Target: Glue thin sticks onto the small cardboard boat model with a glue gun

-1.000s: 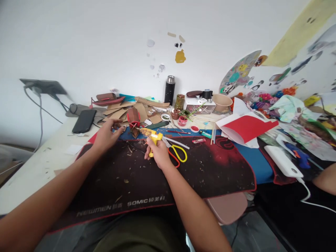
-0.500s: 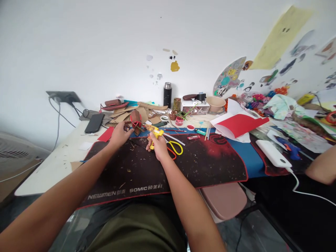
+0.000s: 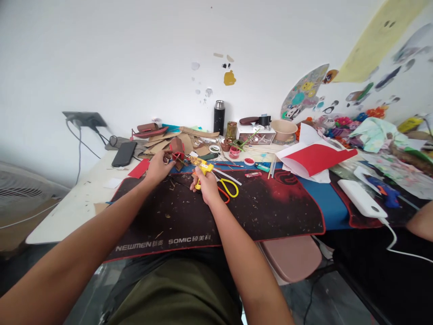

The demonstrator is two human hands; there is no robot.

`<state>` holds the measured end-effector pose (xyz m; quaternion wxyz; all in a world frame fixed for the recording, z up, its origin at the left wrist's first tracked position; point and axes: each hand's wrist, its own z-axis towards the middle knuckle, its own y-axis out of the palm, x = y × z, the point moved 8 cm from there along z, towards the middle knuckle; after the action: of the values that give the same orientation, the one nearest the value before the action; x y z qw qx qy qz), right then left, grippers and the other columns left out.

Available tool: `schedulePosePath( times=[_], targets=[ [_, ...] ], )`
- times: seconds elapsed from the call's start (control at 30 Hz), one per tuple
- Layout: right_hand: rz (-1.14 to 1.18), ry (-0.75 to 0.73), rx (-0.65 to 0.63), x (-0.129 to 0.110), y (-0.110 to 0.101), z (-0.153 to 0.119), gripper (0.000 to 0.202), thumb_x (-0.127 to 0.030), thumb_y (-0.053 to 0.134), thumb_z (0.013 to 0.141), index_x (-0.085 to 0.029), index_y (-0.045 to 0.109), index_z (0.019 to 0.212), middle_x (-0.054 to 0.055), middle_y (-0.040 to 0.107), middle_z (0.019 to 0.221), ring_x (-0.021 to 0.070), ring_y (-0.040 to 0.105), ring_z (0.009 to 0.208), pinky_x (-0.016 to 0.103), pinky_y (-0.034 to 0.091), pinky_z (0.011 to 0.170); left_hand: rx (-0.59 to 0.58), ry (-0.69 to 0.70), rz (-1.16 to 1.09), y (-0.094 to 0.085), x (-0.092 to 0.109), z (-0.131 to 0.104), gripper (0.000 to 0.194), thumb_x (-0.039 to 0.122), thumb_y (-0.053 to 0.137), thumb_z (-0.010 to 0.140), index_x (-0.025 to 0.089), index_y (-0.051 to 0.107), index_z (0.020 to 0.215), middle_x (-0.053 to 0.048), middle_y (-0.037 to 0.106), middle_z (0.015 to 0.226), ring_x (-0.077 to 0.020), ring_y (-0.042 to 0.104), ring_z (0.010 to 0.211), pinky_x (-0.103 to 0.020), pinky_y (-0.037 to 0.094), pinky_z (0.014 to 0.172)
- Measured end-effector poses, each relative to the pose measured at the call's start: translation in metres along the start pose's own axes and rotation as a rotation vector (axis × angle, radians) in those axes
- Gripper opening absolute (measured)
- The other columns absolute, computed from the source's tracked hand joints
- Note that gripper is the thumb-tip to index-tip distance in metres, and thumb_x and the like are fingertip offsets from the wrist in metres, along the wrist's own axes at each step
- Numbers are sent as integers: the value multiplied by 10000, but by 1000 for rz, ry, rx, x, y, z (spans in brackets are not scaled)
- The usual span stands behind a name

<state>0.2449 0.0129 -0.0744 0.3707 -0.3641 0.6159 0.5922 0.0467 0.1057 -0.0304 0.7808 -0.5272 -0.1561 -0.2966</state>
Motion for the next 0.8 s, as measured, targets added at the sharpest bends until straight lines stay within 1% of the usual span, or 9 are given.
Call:
schedulePosePath(
  times=[0.3, 0.53, 0.8],
  targets=[
    [-29, -3, -12, 0, -1, 0, 540, -702, 774, 817, -208, 575, 728, -34, 539, 484, 127, 539, 405, 238, 397, 404, -12, 9, -11, 8, -1, -2, 419, 282, 675, 833, 172, 618, 1234, -107, 710, 1092, -297, 646, 1026, -408, 507, 932],
    [-44, 4, -9, 1, -1, 0, 568, -738, 761, 810, -213, 565, 714, -31, 545, 485, 124, 540, 401, 235, 411, 407, -5, 8, -15, 11, -2, 0, 422, 312, 664, 855, 161, 619, 1246, -111, 707, 1096, -284, 643, 994, -396, 509, 912],
    [-33, -2, -9, 0, 0, 0, 574, -732, 772, 806, -213, 551, 701, -38, 534, 476, 121, 545, 405, 222, 411, 398, 8, -3, -21, 12, -5, 1, 388, 343, 667, 869, 174, 624, 1215, -109, 716, 1081, -281, 642, 967, -400, 516, 886]
  ],
)
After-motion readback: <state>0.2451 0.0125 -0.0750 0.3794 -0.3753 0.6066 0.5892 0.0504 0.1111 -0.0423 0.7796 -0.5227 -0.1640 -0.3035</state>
